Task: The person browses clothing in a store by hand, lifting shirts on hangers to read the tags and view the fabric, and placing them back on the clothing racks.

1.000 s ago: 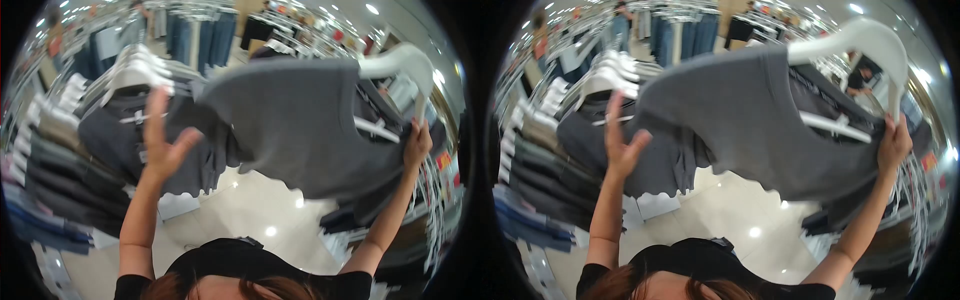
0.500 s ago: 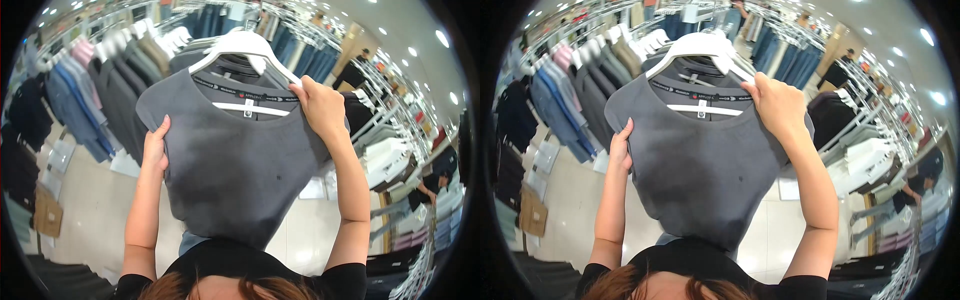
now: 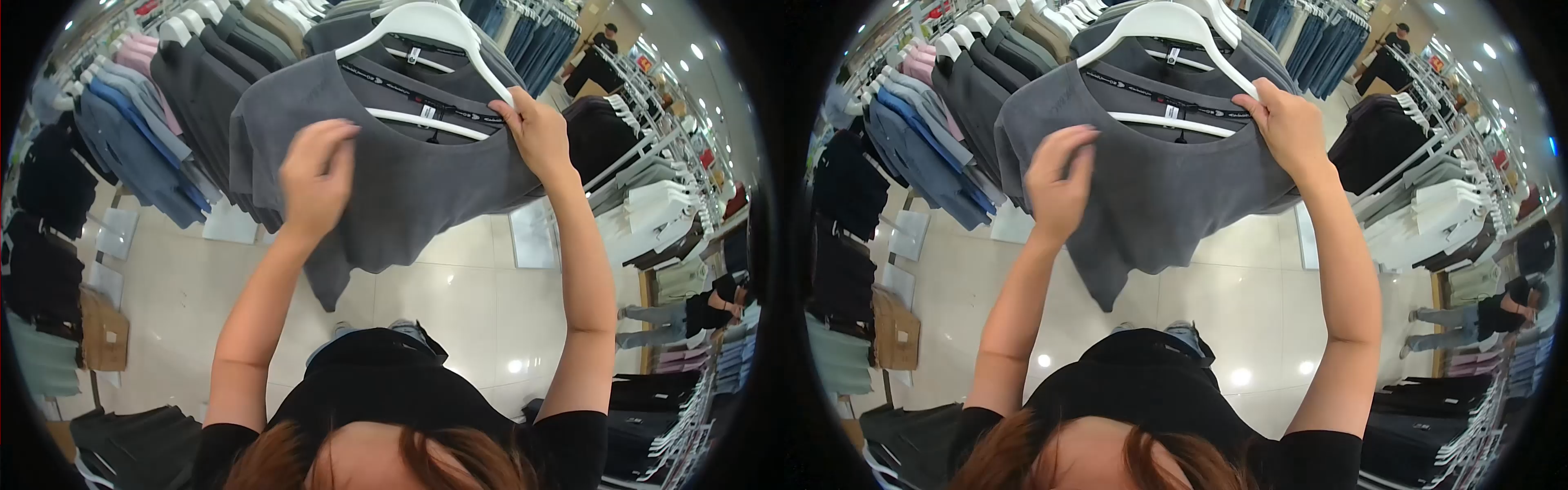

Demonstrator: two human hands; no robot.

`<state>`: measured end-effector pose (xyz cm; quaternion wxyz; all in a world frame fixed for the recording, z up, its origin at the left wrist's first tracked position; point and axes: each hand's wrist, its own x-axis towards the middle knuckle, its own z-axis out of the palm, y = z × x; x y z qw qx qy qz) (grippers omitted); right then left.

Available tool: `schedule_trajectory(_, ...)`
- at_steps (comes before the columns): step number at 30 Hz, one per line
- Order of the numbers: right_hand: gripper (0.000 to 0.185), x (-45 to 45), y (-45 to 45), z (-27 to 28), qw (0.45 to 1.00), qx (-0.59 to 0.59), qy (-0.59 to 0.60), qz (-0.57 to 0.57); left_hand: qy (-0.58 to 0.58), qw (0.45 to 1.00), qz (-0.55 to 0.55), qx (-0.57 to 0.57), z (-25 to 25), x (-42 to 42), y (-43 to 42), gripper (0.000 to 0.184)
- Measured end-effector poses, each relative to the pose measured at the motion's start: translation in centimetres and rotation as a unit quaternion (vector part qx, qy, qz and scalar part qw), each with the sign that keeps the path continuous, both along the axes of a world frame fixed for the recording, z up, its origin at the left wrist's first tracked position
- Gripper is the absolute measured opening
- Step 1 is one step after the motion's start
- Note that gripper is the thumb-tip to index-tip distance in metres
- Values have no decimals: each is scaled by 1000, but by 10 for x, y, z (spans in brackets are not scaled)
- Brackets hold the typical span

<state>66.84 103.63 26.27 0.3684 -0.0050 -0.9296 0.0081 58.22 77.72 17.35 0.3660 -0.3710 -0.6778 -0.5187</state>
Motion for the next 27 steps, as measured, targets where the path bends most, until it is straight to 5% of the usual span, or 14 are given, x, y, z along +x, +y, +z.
schedule_trajectory(2, 25, 1, -2, -1, 1000, -4, -1, -6, -7, 993, -59, -101, 11, -4, 35, 10)
schedule_trajectory(6, 26, -5, 3, -10, 1000, -26, 1, 8, -124, 929, -42, -345, 28, -18, 83, 26)
schedule_trajectory(9, 28, -11, 8, -12, 1000, -23, -2, 10, -205, 889, -115, -394, 11, -32, 93, 38)
schedule_trajectory(10, 30, -10, 6, -11, 1000, -22, -15, -3, -250, 854, -142, -433, 7, -39, 95, 67)
schedule_trajectory(13, 32, -11, 0, -15, 1000, -18, -4, -3, -241, 846, -152, -451, -22, -54, 106, 61)
schedule_trajectory(16, 41, -14, -6, -21, 999, -2, 31, -9, -151, 856, -215, -444, -36, -60, 111, 40)
schedule_trajectory(19, 54, -11, -12, -26, 998, 10, 57, -38, -361, 835, -216, -355, -30, -55, 109, 20)
schedule_trajectory(22, 61, -4, -31, -34, 985, 49, 165, 0, -185, 950, -70, -243, -26, -27, 93, 12)
schedule_trajectory(24, 57, 0, -49, -53, 976, -27, 163, 141, -24, 993, -53, -102, -19, -18, 87, 11)
schedule_trajectory(27, 73, -5, -82, -79, 890, -407, 42, 203, 66, 996, -56, 12, -2, -12, 83, 10)
